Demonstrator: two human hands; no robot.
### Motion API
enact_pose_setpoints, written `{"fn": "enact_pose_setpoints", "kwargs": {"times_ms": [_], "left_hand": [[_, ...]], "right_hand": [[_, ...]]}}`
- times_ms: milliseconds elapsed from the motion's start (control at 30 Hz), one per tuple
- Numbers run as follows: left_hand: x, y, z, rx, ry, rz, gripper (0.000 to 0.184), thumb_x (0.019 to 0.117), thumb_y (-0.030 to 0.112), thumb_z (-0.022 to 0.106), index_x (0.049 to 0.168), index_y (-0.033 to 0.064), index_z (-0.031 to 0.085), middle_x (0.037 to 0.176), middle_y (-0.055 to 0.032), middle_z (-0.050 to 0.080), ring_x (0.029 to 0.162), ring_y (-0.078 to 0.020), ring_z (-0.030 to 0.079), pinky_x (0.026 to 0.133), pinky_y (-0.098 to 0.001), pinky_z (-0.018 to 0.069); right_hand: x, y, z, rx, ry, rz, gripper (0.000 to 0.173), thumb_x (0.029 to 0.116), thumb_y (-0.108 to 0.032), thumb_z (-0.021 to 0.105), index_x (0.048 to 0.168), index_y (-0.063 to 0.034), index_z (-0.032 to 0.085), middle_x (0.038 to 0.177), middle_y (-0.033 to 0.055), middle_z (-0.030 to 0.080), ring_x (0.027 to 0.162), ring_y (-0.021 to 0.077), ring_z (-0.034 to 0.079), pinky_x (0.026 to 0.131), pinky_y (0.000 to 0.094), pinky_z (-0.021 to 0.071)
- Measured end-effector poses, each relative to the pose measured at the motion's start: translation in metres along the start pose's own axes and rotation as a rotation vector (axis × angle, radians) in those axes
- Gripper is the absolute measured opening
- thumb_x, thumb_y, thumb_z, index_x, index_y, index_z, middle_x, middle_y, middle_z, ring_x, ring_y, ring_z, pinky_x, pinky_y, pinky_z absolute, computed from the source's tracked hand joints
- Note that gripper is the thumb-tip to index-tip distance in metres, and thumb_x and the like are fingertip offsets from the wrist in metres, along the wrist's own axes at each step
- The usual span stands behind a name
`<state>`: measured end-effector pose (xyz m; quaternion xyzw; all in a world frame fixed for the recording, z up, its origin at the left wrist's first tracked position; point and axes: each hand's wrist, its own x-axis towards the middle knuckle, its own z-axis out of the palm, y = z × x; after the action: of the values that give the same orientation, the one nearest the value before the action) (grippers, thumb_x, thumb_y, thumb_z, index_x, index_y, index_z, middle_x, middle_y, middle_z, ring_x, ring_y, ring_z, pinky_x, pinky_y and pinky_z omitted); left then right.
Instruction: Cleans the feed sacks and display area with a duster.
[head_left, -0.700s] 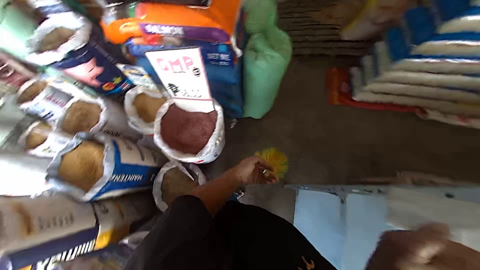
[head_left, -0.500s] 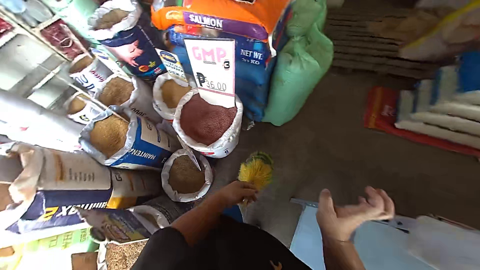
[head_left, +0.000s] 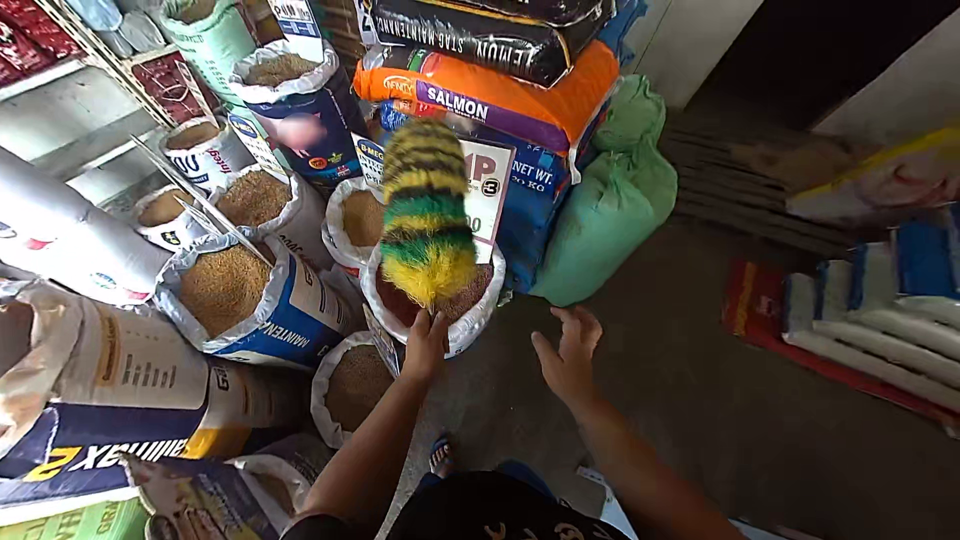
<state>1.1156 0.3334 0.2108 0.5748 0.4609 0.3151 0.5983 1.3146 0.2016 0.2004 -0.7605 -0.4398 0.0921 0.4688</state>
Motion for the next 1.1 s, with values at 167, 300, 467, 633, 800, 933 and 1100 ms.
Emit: {"fn": "enact_pose_setpoints", "kwargs": {"times_ms": [167,300,467,633,800,933,1100], "left_hand": [[0.076,0.02,0.021,-0.012,0.033,0.0,0.025,0.11,0.021,0.047,0.123,0.0008,0.053,0.075,-0.0051,0.054,0.059,-0.0133,0.054,0.059,-0.0321,0.0508],[0.102,-0.037,0.059,0.113,-0.046,-0.14,0.037,0.1105,0.025,0.045,0.136,-0.0019,0.049,0.087,-0.0131,0.059,0.068,-0.0206,0.056,0.065,-0.0403,0.0515],[0.068,-0.069,0.108,0.047,0.051,-0.59,0.032,0.111,0.026,0.043,0.131,0.0013,0.05,0.081,-0.0095,0.052,0.06,-0.0199,0.051,0.057,-0.0384,0.0482],[0.082,-0.011,0.149,0.081,0.115,-0.222,0.037,0.1094,0.021,0.044,0.137,-0.0018,0.05,0.094,-0.0124,0.062,0.072,-0.0179,0.059,0.07,-0.0384,0.0532],[0.127,-0.029,0.176,-0.087,0.178,-0.397,0.03,0.1117,0.023,0.042,0.132,0.0017,0.048,0.081,-0.0066,0.051,0.061,-0.0169,0.051,0.059,-0.0356,0.0491],[0.117,-0.049,0.183,-0.155,0.312,-0.599,0.024,0.1118,0.023,0.041,0.125,0.0039,0.048,0.076,-0.0043,0.044,0.056,-0.0165,0.045,0.053,-0.0345,0.0437],[0.107,-0.01,0.195,-0.096,0.311,-0.284,0.037,0.113,0.028,0.034,0.133,0.0004,0.05,0.077,-0.0044,0.052,0.059,-0.0154,0.051,0.058,-0.0362,0.0496]], "right_hand": [[0.112,-0.035,-0.005,-0.152,-0.117,-0.196,0.052,0.1016,-0.038,0.056,0.138,-0.0007,0.059,0.159,0.0294,0.033,0.147,0.05,0.03,0.115,0.0697,0.0294],[0.228,-0.048,0.005,-0.172,-0.095,-0.348,0.052,0.105,-0.037,0.05,0.141,0.0003,0.058,0.16,0.0301,0.031,0.149,0.0457,0.032,0.119,0.0587,0.033],[0.353,-0.038,0.038,-0.146,-0.236,-0.386,0.056,0.1076,-0.036,0.045,0.149,0.0013,0.049,0.164,0.0259,0.029,0.15,0.0396,0.033,0.122,0.0521,0.0314],[0.41,-0.021,0.063,-0.404,-0.347,-0.372,0.07,0.1059,-0.047,0.044,0.155,0.0021,0.039,0.165,0.0292,0.025,0.151,0.0522,0.023,0.115,0.0723,0.0237],[0.469,0.013,0.08,-0.437,-0.474,-0.178,0.081,0.1062,-0.055,0.04,0.16,0.0044,0.025,0.16,0.0339,0.031,0.148,0.0523,0.03,0.114,0.0716,0.027],[0.487,0.018,0.072,-0.422,-0.585,-0.156,0.053,0.1062,-0.037,0.053,0.12,0.0137,0.06,0.12,0.0372,0.062,0.118,0.053,0.059,0.098,0.0701,0.0429],[0.438,-0.018,0.029,-0.413,-0.92,-0.245,0.043,0.1058,-0.024,0.053,0.144,-0.005,0.053,0.113,0.0329,0.065,0.091,0.0483,0.068,0.079,0.0692,0.053]]}}
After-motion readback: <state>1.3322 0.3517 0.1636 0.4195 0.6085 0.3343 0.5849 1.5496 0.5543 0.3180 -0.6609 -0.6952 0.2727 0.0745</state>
